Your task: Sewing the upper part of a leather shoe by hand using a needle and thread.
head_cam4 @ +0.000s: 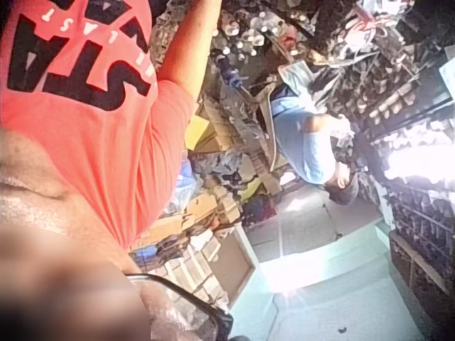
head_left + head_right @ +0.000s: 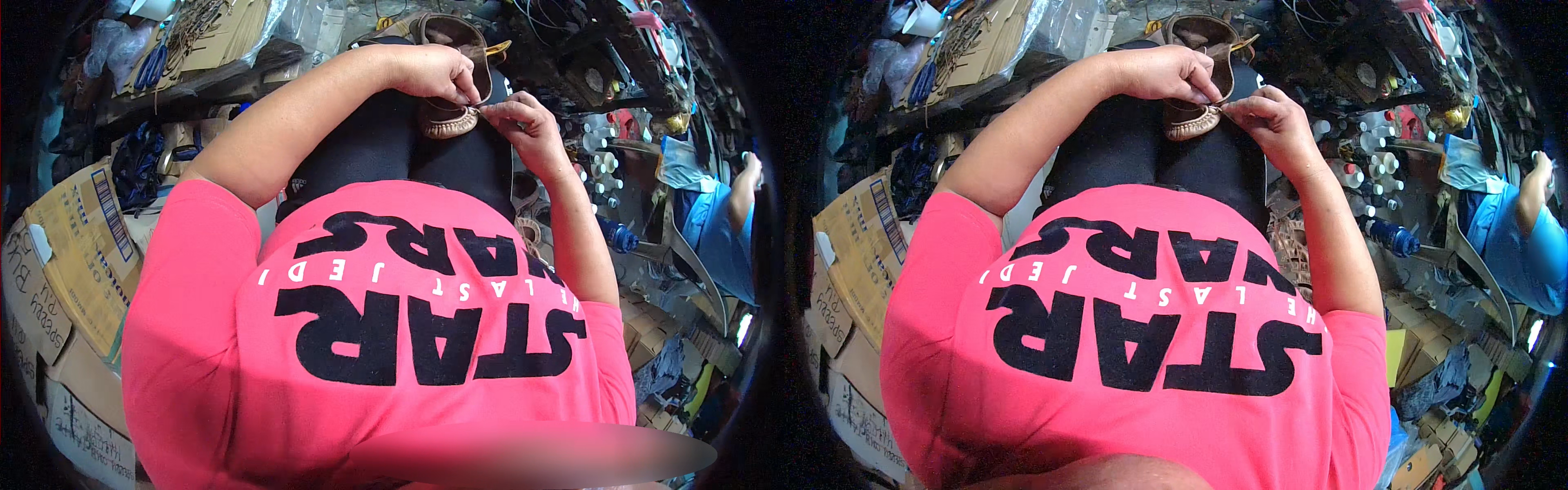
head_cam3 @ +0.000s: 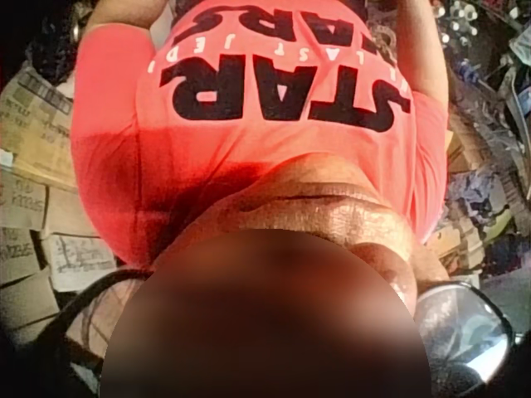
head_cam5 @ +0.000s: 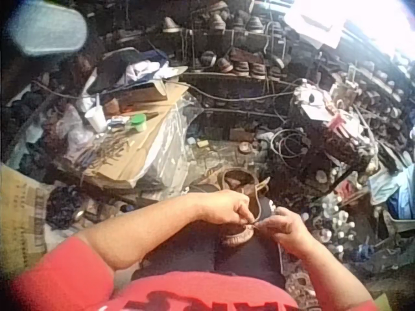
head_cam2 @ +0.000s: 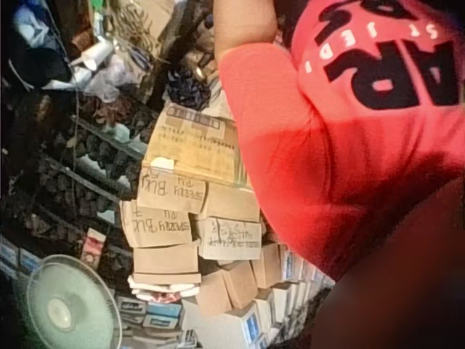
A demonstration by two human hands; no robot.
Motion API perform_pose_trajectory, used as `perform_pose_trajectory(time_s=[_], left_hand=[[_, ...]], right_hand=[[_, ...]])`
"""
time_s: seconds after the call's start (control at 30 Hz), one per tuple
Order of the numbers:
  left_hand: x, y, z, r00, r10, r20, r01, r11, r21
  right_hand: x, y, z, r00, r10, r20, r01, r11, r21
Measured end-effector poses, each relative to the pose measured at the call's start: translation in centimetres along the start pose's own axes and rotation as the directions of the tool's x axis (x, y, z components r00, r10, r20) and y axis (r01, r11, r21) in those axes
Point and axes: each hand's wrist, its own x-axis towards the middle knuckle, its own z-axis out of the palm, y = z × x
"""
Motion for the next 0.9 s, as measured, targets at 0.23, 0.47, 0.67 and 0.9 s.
perform_pose_trajectory(time_s=[0.23,0.47,0.67,0.9], left_hand=[[0.0,0.0,-0.2,0.999,0.013,0.029,-0.015,0.996,0.085],[0.4,-2.1,1.0,0.973,0.135,-0.186,-0.12,0.989,0.09],[-0.1,-1.3,1.9,0.935,0.111,-0.337,-0.07,0.989,0.131],[-7.2,2.5,3.7,0.905,-0.177,-0.386,0.229,0.969,0.092]], right_hand=[[1.0,-4.3,-1.0,0.975,-0.164,0.148,0.218,0.824,-0.522],[2.0,-5.0,0.6,0.96,-0.076,0.27,0.258,0.613,-0.747],[2.7,-1.9,1.2,0.999,-0.014,0.046,0.034,0.882,-0.469],[-2.4,1.7,-3.4,0.951,0.301,0.073,-0.292,0.792,0.536]])
